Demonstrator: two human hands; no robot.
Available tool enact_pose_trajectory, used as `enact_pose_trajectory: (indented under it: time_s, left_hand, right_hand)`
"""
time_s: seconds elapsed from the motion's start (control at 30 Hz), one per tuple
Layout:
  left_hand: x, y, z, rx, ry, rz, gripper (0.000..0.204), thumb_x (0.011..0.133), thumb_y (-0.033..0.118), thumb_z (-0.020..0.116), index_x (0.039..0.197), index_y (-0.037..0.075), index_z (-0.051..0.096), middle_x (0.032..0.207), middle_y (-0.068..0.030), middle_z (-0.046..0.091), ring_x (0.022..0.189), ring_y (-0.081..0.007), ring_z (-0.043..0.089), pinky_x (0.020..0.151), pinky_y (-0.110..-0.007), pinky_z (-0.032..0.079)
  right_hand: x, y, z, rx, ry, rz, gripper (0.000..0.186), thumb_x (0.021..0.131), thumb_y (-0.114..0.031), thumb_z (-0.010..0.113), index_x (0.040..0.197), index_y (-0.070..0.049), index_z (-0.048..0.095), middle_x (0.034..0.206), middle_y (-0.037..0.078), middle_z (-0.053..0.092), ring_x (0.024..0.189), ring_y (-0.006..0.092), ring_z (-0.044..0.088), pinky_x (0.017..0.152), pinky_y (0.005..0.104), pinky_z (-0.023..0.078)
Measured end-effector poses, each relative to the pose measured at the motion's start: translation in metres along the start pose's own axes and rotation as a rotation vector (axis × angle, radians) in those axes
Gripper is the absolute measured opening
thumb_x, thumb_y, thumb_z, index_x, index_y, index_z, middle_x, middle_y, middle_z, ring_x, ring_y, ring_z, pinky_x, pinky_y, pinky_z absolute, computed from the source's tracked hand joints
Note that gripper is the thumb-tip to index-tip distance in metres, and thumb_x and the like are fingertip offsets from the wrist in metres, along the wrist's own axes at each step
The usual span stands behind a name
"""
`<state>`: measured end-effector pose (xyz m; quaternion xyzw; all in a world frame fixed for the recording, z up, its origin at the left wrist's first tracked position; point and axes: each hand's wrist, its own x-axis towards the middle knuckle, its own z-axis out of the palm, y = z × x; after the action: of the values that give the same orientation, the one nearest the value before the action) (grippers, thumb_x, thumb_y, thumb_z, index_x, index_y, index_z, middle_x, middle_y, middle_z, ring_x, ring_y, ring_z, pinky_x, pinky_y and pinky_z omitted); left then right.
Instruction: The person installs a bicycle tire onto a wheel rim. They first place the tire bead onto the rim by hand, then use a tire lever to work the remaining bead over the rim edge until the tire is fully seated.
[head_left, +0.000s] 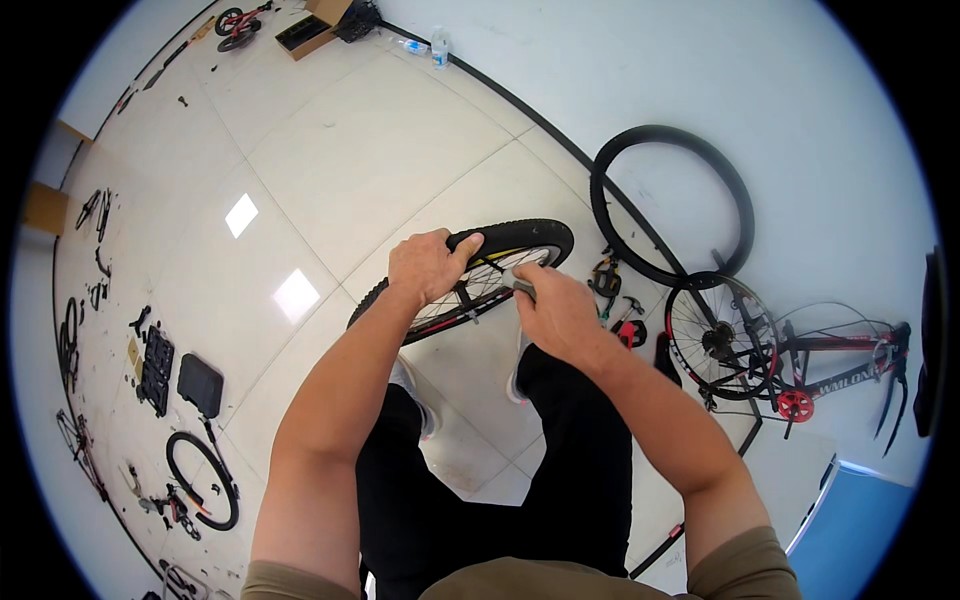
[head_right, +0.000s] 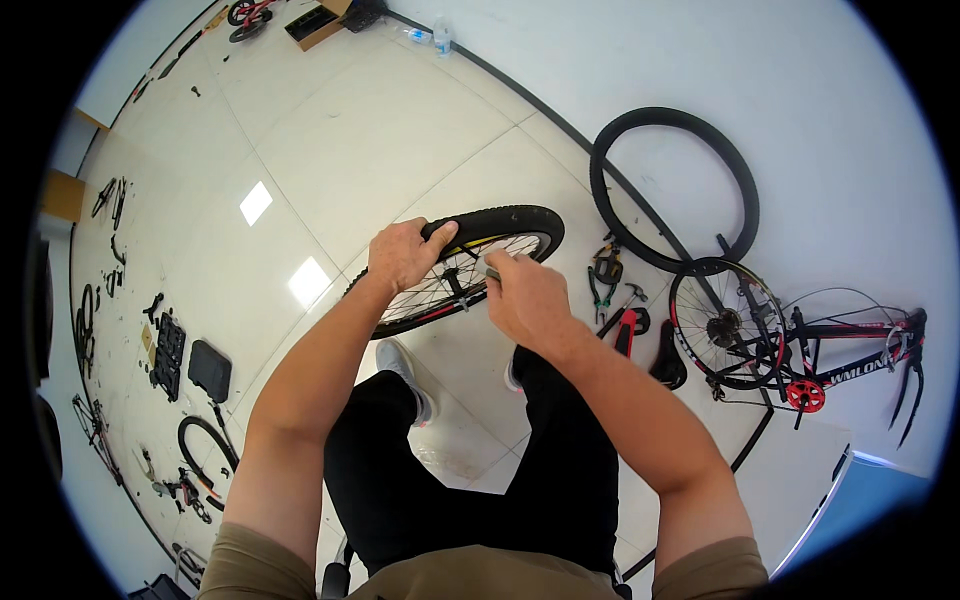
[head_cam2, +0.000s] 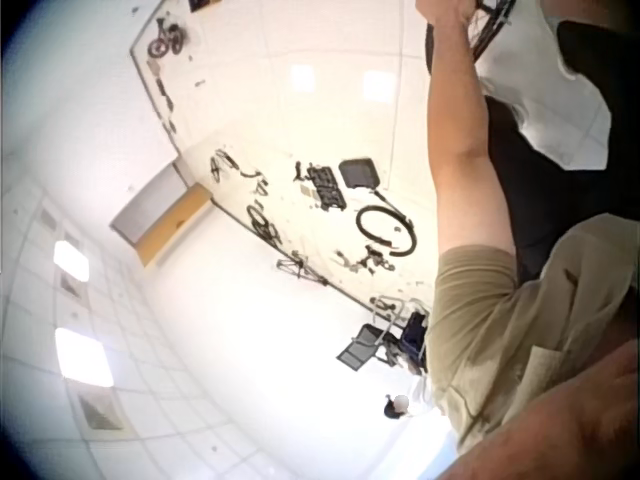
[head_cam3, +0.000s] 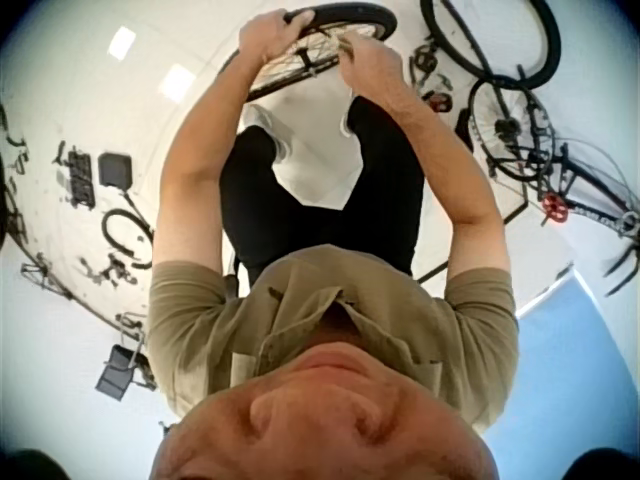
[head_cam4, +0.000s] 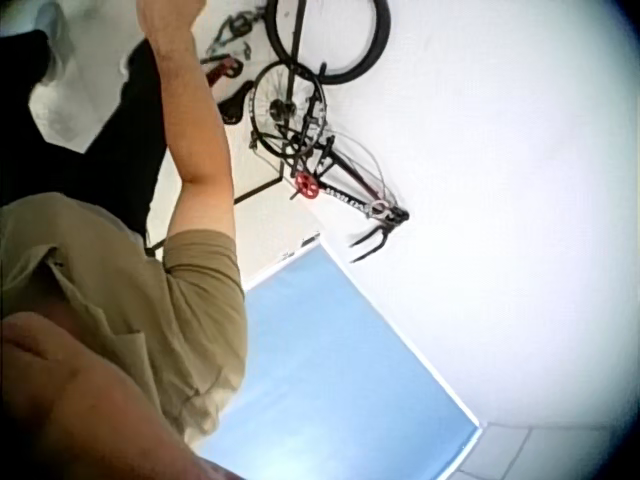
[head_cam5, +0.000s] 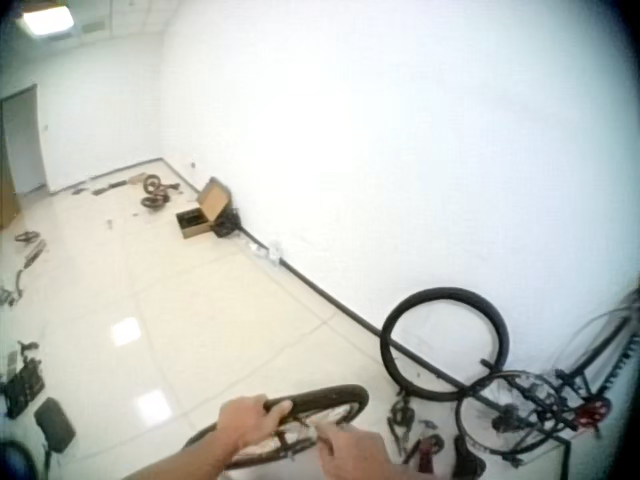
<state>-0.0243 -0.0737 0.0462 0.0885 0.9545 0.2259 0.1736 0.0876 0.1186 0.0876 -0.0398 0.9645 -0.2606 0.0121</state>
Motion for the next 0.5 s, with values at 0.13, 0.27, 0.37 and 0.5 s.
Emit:
enact_pose_trajectory:
  time_s: [0.13,0.27,0.37,0.5]
  left_hand:
    - [-0.002,-0.007,-0.001,-0.009,0.025,-0.017,0.078,0.096,0.074,0.044,0.087,0.002,0.072,0.082,-0.0217,0.072,0.085,-0.0400,0.071,0.077,-0.050,0.055]
    - [-0.002,0.001,-0.004,0.007,0.044,-0.026,0.078,0.096,0.074,0.044,0.088,0.001,0.072,0.081,-0.0230,0.072,0.085,-0.0415,0.071,0.077,-0.050,0.054]
    - [-0.004,-0.002,-0.001,0.028,0.071,-0.031,0.078,0.096,0.074,0.044,0.089,0.001,0.072,0.081,-0.0239,0.072,0.085,-0.0424,0.071,0.077,-0.050,0.054]
    - [-0.003,0.002,-0.003,0.066,0.076,-0.038,0.078,0.097,0.073,0.043,0.093,0.001,0.072,0.081,-0.0244,0.072,0.085,-0.0435,0.071,0.078,-0.051,0.054]
  right_hand:
    - [-0.025,0.010,0.050,0.222,0.250,-0.024,0.038,0.091,-0.012,0.068,0.127,-0.004,0.061,0.104,0.019,0.070,0.085,0.0413,0.069,0.076,0.0512,0.055]
    - [-0.035,0.030,0.115,0.340,0.317,0.105,0.041,0.092,-0.010,0.069,0.129,-0.001,0.057,0.106,0.025,0.067,0.099,0.0465,0.064,0.085,0.0509,0.051]
    - [-0.020,0.033,0.140,0.603,0.177,0.233,0.037,0.092,-0.007,0.069,0.125,0.002,0.057,0.106,0.027,0.065,0.103,0.0483,0.062,0.088,0.0511,0.049]
    - [0.010,0.051,0.164,0.700,0.128,0.250,0.027,0.090,-0.007,0.072,0.112,0.003,0.059,0.102,0.027,0.065,0.100,0.0479,0.062,0.086,0.0512,0.049]
